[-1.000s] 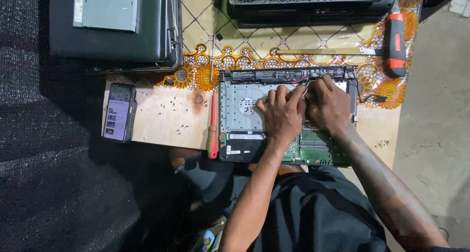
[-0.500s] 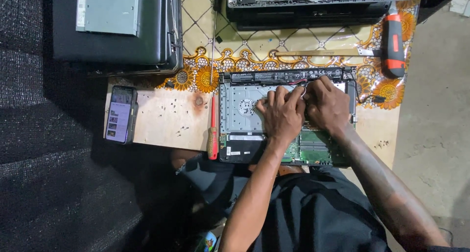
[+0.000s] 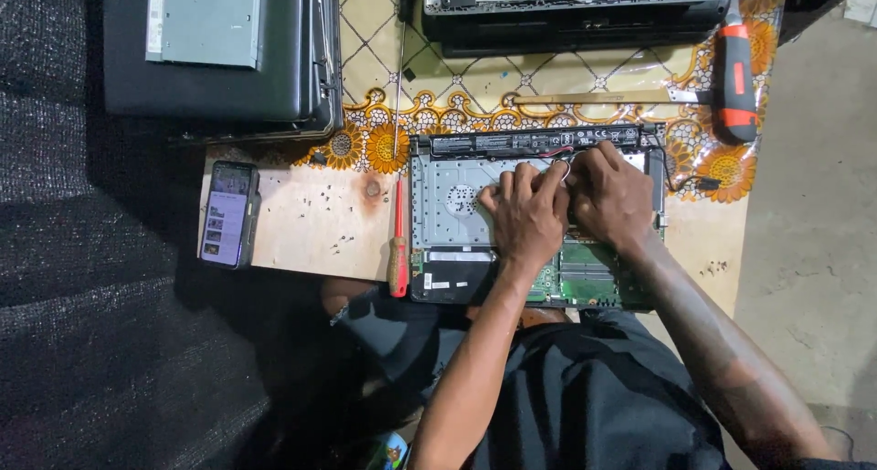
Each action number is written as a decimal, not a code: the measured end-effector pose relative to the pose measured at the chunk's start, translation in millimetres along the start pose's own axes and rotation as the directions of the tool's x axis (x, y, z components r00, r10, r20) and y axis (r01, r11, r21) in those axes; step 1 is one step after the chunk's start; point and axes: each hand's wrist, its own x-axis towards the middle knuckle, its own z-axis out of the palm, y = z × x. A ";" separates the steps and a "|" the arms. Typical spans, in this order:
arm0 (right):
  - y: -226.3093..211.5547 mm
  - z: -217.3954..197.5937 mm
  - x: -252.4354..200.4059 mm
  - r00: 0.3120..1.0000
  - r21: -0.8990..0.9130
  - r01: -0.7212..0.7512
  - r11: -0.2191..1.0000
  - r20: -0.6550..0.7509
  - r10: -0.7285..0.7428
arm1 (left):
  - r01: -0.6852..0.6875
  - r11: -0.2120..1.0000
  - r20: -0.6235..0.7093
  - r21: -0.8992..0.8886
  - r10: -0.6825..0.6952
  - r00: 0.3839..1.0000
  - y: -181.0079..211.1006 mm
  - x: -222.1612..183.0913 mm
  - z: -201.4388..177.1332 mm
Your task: Reassembling the internal components of a laptop, including installing the battery and motherboard and connecting internal cables.
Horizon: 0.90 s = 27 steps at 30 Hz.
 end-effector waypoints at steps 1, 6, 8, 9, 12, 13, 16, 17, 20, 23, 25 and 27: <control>-0.3 0.0 0.0 1.000 0.016 -0.002 1.000 -0.006 0.002 | -0.003 1.000 -0.003 0.003 0.003 1.000 0.3 -0.3 -1.1; 4.3 4.8 -0.2 0.998 0.054 0.035 0.998 -0.051 -0.032 | -0.006 1.000 -0.016 -0.012 0.006 1.000 -0.4 0.1 -0.2; 3.1 3.8 -0.4 0.999 0.038 0.009 0.999 -0.035 -0.007 | -0.005 1.000 -0.009 -0.021 0.005 1.000 -1.5 -0.3 2.4; 4.1 5.1 -0.7 0.999 0.038 0.010 0.999 -0.035 -0.009 | -0.004 1.000 -0.010 -0.020 0.004 1.000 -0.5 -0.2 -0.3; 8.0 8.6 -1.0 0.999 0.040 0.026 0.999 -0.047 -0.024 | -0.009 1.000 -0.015 -0.017 0.009 1.000 1.2 0.2 -4.4; 9.5 10.0 -1.1 0.998 0.052 0.030 0.998 -0.057 -0.027 | -0.013 1.000 -0.012 -0.019 0.012 1.000 0.6 -0.3 -3.1; 11.0 13.9 -1.4 0.996 0.070 0.038 0.997 -0.081 -0.032 | -0.001 1.000 0.006 -0.020 0.002 1.000 1.4 0.4 -5.7; 11.5 15.0 -1.8 0.995 0.076 0.040 0.996 -0.093 -0.033 | 0.014 1.000 0.022 -0.021 -0.014 1.000 2.5 0.8 -7.3; 8.8 12.2 -2.0 0.997 0.099 0.029 0.995 -0.077 -0.022 | -0.010 1.000 -0.021 -0.010 0.010 1.000 1.3 -1.1 -3.4; 5.1 6.8 -2.7 0.995 0.104 0.023 0.994 -0.094 -0.013 | -0.013 1.000 -0.036 -0.017 0.013 0.999 3.3 0.3 -8.2; 8.2 9.7 -2.1 0.995 0.130 0.019 0.991 -0.097 -0.006 | -0.015 1.000 -0.036 -0.010 0.015 0.999 2.5 0.4 -5.7; 9.5 10.2 -2.6 0.995 0.157 0.016 0.987 -0.096 -0.001 | -0.013 1.000 -0.035 -0.003 0.012 0.999 2.5 -0.1 -5.3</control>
